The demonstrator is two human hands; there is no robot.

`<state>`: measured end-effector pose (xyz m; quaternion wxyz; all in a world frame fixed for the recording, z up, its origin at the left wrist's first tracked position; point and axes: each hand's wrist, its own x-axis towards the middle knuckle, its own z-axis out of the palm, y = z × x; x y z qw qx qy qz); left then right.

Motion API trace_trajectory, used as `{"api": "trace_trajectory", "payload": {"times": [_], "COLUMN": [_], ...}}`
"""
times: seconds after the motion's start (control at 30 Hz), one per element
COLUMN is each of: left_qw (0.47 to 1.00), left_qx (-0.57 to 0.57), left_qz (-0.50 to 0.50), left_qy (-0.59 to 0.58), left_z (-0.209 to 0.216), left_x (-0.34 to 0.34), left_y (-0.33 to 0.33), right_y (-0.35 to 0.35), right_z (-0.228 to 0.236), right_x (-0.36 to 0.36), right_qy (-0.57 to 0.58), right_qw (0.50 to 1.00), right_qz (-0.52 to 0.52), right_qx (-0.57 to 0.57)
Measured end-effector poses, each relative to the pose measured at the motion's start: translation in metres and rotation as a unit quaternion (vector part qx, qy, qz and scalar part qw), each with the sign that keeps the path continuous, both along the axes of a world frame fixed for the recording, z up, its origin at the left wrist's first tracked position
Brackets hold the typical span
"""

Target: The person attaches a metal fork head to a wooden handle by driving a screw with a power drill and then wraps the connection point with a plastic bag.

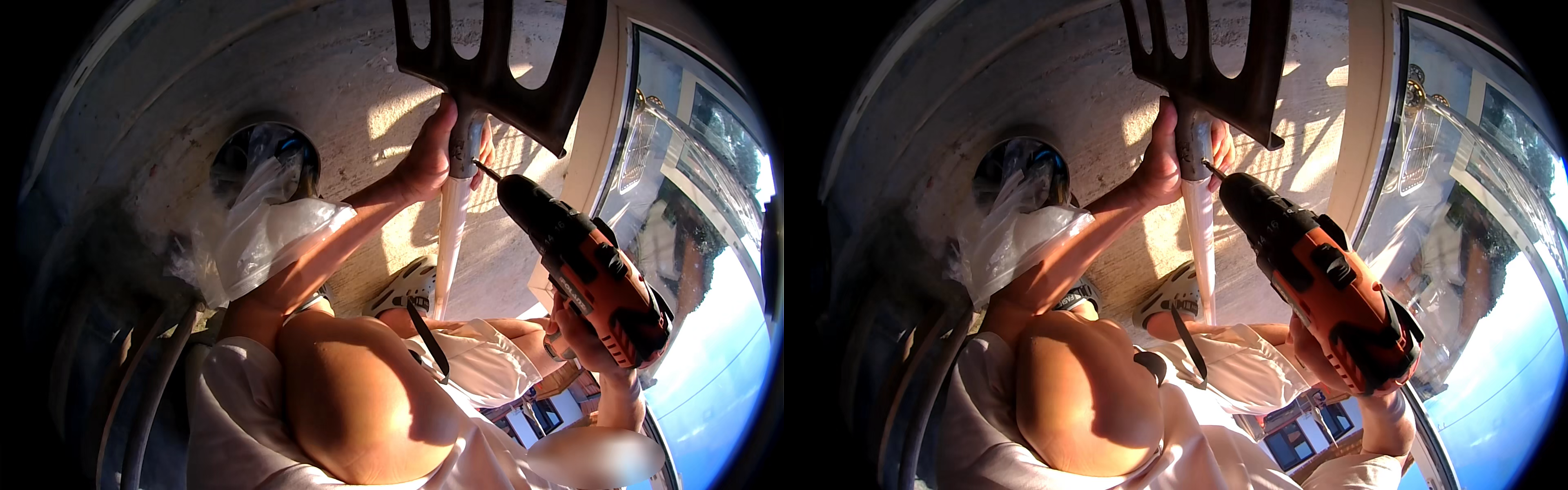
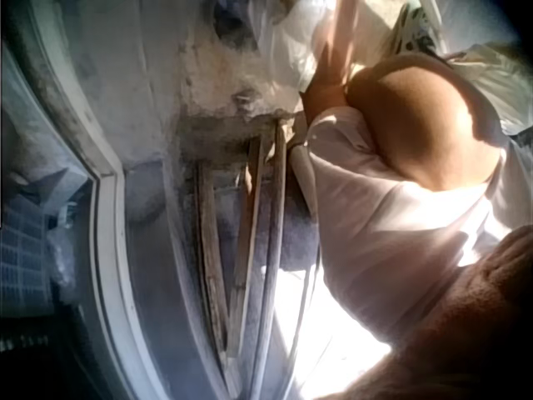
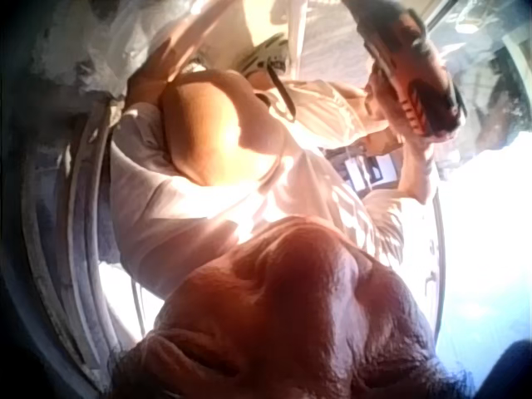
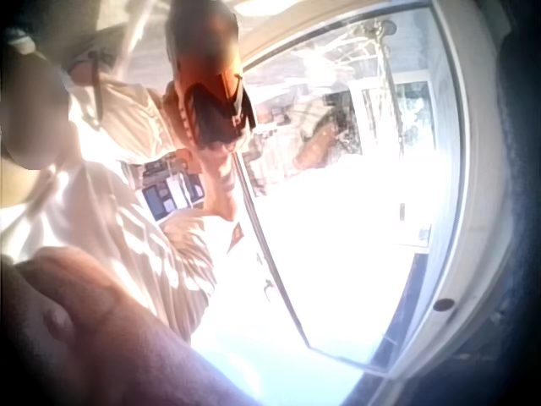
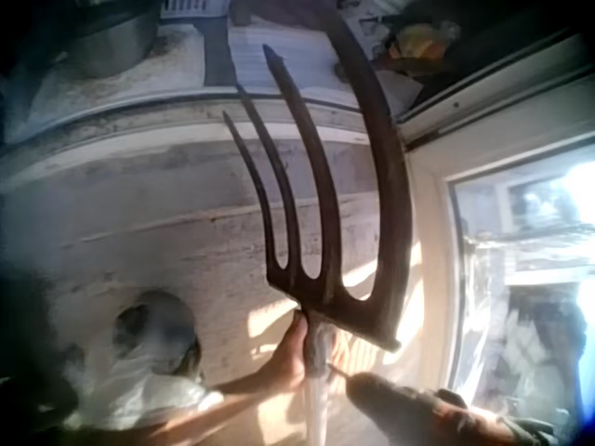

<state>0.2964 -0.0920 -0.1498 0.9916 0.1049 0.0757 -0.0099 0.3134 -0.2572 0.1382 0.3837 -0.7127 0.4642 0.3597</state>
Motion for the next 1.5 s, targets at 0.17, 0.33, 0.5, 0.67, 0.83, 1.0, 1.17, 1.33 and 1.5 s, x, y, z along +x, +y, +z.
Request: {"api": "trace_trajectory", "payload": {"times": [0.17, 0.33, 0.5, 0.67, 0.83, 1.0, 1.17, 1.33, 1.5], "left_qw": [1.0, 0.999, 0.997, 0.999, 0.998, 0.996, 0.99, 0.994, 0.992], "left_qx": [-0.007, 0.001, -0.029, -0.007, 0.036, 0.067, 0.105, 0.041, 0.059], "left_qz": [0.0, -0.025, -0.048, -0.018, -0.019, -0.009, 0.01, 0.016, 0.026], "left_qy": [-0.003, -0.029, -0.047, 0.025, 0.037, 0.064, 0.097, 0.102, 0.11], "left_z": [-0.002, 0.0, -0.009, -0.015, -0.018, -0.007, -0.007, -0.002, -0.004], "left_x": [-0.008, 0.0, 0.003, 0.004, 0.005, 0.011, 0.01, 0.01, 0.006], "left_y": [0.004, 0.003, -0.004, -0.007, -0.004, -0.009, -0.014, -0.008, -0.001], "right_y": [0.054, 0.05, 0.006, -0.075, -0.08, -0.093, -0.083, -0.073, -0.073], "right_z": [0.003, 0.022, -0.002, -0.12, -0.231, -0.318, -0.349, -0.339, -0.312], "right_x": [0.009, -0.005, -0.003, 0.022, 0.036, 0.046, 0.048, 0.051, 0.026], "right_qy": [-0.027, -0.124, -0.267, -0.316, -0.366, -0.386, -0.311, -0.323, -0.468], "right_qw": [0.888, 0.913, 0.909, 0.801, 0.663, 0.621, 0.698, 0.737, 0.711], "right_qz": [0.455, 0.373, 0.317, 0.497, 0.615, 0.633, 0.617, 0.58, 0.525], "right_qx": [0.064, 0.107, 0.037, -0.107, -0.219, -0.252, -0.191, -0.125, 0.01]}}
